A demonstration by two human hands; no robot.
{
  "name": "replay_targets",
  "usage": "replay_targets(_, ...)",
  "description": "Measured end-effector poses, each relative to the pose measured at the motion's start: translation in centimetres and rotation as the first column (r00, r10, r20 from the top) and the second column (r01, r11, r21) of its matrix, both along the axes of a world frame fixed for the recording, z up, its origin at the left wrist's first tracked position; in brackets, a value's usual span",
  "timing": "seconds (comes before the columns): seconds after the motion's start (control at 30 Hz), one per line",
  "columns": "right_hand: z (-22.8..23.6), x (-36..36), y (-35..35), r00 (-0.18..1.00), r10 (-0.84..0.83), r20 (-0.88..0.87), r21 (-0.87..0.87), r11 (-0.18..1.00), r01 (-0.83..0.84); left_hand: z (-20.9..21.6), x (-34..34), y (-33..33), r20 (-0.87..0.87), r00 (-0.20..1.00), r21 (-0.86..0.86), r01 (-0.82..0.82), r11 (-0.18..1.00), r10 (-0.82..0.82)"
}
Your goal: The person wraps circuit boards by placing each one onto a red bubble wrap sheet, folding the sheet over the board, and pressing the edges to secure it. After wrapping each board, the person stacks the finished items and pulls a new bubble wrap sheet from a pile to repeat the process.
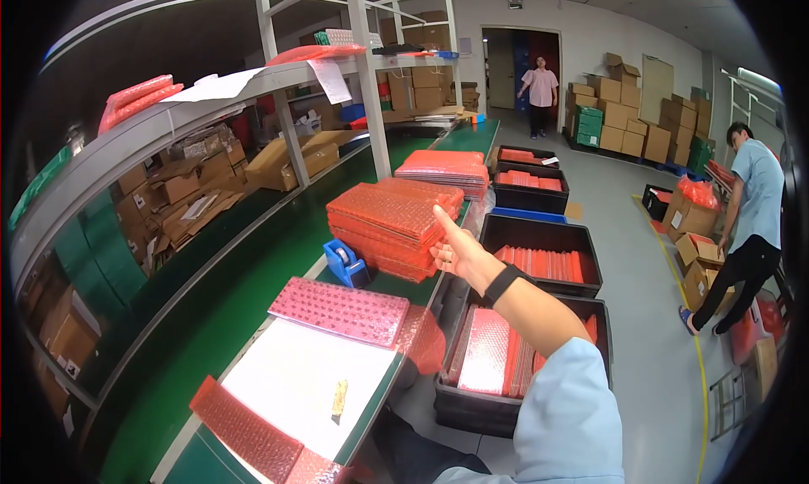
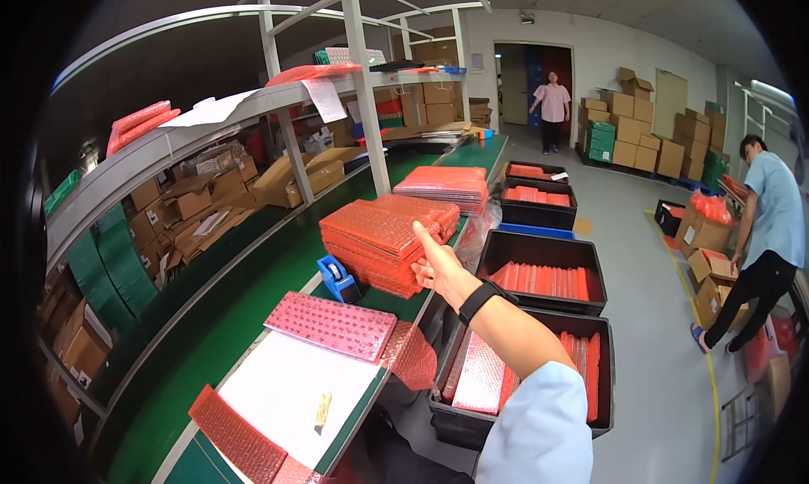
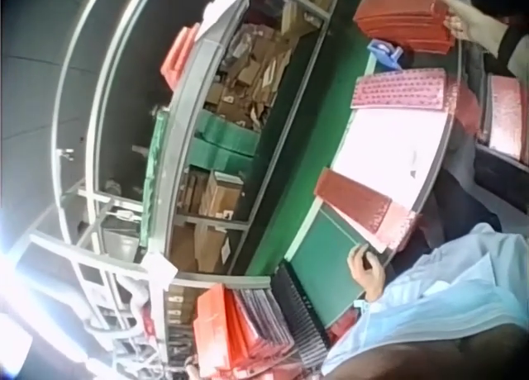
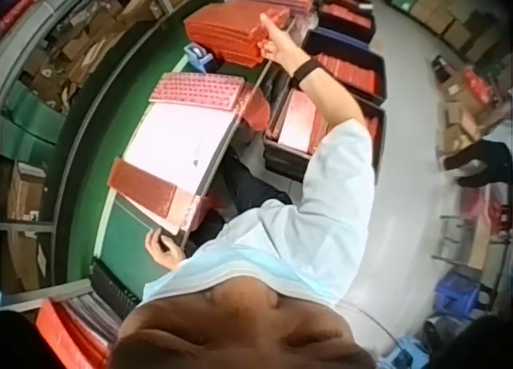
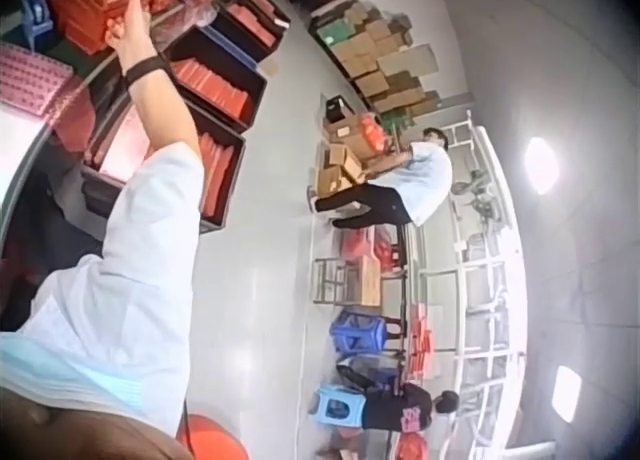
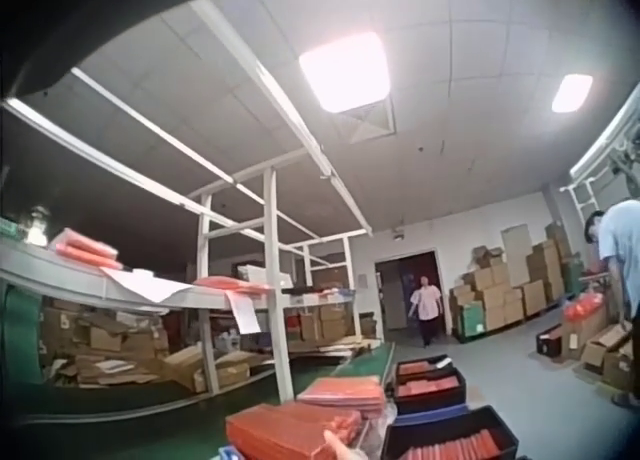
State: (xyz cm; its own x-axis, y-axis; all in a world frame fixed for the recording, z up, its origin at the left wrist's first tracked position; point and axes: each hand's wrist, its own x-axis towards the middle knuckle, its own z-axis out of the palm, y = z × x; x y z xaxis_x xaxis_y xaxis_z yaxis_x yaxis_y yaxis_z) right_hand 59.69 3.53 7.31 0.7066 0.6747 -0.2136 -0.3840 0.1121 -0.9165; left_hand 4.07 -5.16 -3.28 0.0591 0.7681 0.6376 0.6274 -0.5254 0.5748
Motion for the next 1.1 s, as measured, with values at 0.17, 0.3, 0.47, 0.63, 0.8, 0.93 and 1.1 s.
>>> replay_targets(0.17,0.9,1.6,1.2,0.999,-0.013,-0.049,-0.051,0.999,0.011,-0.2,-1.1,0.0,0.039,0.997,-0.025,0.068,0.997,-0.067)
replay_targets(0.3,3.0,-0.4,3.1,0.973,-0.161,0.163,0.047,0.987,0.156,-0.3,-1.8,-0.3,0.079,0.992,-0.029,0.1,0.995,-0.097)
replay_targets(0.47,3.5,0.4,5.6,0.964,-0.256,0.074,0.034,0.967,0.254,-0.5,-2.2,-0.3,0.135,0.981,-0.027,0.141,0.99,-0.136)
replay_targets(0.63,4.1,-0.4,6.1,0.984,-0.175,-0.043,0.223,0.958,0.18,-0.7,-2.4,-0.4,0.162,0.98,-0.042,0.123,0.992,-0.115)
replay_targets(0.8,4.3,1.0,6.7,0.968,-0.244,-0.066,0.319,0.914,0.252,-0.7,-2.1,-0.5,0.149,0.986,-0.045,0.08,0.996,-0.073)
replay_targets(0.93,4.3,3.6,6.9,0.96,-0.263,-0.1,0.37,0.886,0.281,-0.6,-1.4,-0.6,0.127,0.991,-0.035,0.043,0.998,-0.038)
replay_targets(1.1,4.7,9.2,5.8,0.945,-0.282,-0.164,0.466,0.822,0.326,-0.7,-0.7,-0.4,0.07,0.997,-0.01,-0.023,1.0,0.024)
